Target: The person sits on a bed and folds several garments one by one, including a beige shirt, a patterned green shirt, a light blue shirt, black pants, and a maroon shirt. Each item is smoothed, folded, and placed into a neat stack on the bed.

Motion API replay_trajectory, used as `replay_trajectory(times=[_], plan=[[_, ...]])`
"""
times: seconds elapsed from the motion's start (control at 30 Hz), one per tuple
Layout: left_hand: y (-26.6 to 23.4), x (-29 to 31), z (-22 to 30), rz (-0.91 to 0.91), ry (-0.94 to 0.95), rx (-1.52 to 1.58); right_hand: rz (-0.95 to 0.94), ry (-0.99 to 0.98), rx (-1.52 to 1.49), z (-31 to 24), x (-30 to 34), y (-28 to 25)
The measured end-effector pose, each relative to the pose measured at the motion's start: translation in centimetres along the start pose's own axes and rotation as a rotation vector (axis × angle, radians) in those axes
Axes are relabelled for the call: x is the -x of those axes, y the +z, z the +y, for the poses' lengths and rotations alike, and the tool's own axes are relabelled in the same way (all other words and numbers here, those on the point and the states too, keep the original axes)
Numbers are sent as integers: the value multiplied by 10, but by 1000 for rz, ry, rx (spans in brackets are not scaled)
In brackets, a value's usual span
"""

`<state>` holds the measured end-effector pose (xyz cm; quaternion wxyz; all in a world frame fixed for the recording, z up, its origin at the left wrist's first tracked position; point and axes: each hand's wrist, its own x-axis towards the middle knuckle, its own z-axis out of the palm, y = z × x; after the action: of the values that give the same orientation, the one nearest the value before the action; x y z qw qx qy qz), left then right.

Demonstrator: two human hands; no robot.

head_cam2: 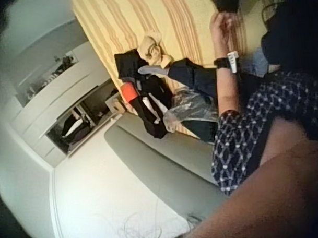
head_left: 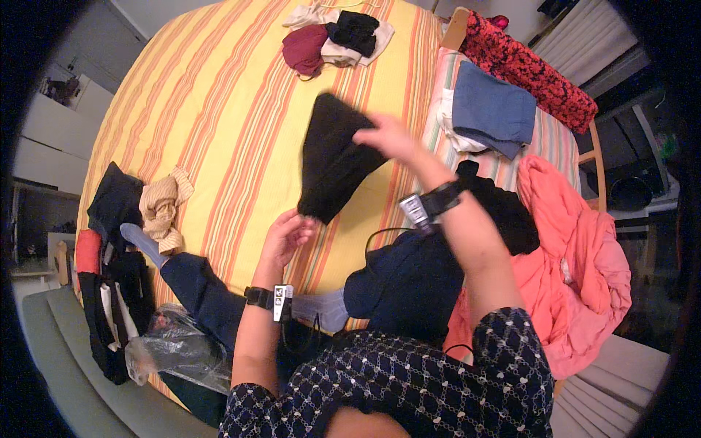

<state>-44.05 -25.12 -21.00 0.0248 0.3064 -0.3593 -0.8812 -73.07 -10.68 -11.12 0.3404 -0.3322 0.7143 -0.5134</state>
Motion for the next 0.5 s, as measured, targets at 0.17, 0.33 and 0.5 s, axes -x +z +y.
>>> replay_trajectory(times=[0.17, 0.33, 0.5], plan=[[22, -28, 4, 84, -26, -316, 497, -443, -165, -28, 20, -148], [7, -37, -12, 521, 371, -1612, 929, -418, -300, 84, 34, -273], [9, -49, -12, 402, -75, -1880, 794, 933, 358, 173, 43, -275]])
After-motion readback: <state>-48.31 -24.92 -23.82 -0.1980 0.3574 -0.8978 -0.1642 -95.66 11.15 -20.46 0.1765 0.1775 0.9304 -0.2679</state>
